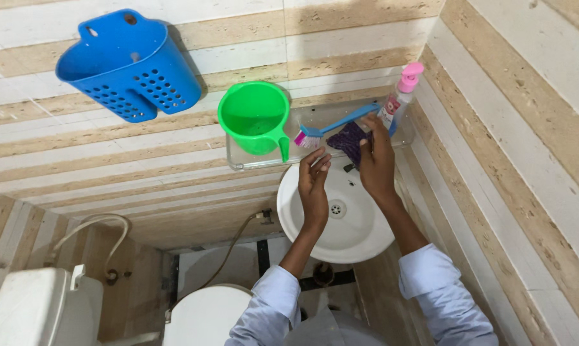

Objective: The person scrubs a small white bathroom sink with a purple sponge, repeatedly wiping the basin and rim. The person then rinses their hands under the running tap.

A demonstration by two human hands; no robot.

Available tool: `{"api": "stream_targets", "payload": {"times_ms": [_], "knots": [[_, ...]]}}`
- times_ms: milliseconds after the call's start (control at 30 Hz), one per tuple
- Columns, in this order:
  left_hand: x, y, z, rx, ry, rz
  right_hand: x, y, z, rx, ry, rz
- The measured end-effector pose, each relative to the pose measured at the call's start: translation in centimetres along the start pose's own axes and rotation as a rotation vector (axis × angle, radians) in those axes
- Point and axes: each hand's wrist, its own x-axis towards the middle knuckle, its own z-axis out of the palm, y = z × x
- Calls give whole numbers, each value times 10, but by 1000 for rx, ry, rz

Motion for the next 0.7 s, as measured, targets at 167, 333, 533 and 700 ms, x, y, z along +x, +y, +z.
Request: {"api": "stream_targets", "payload": {"times_ms": [167,333,533,700], "knots": [[-1,2,2,57,34,1,-8,-7,-6,-4,-14,-5],[-6,-6,-4,23,57,44,-20,-6,-11,292,44,82],[-14,-19,-8,33,76,-33,-48,0,-11,279,187,149],[-22,-36,-11,60,74,-106,-74,28,3,516,229,283]]}}
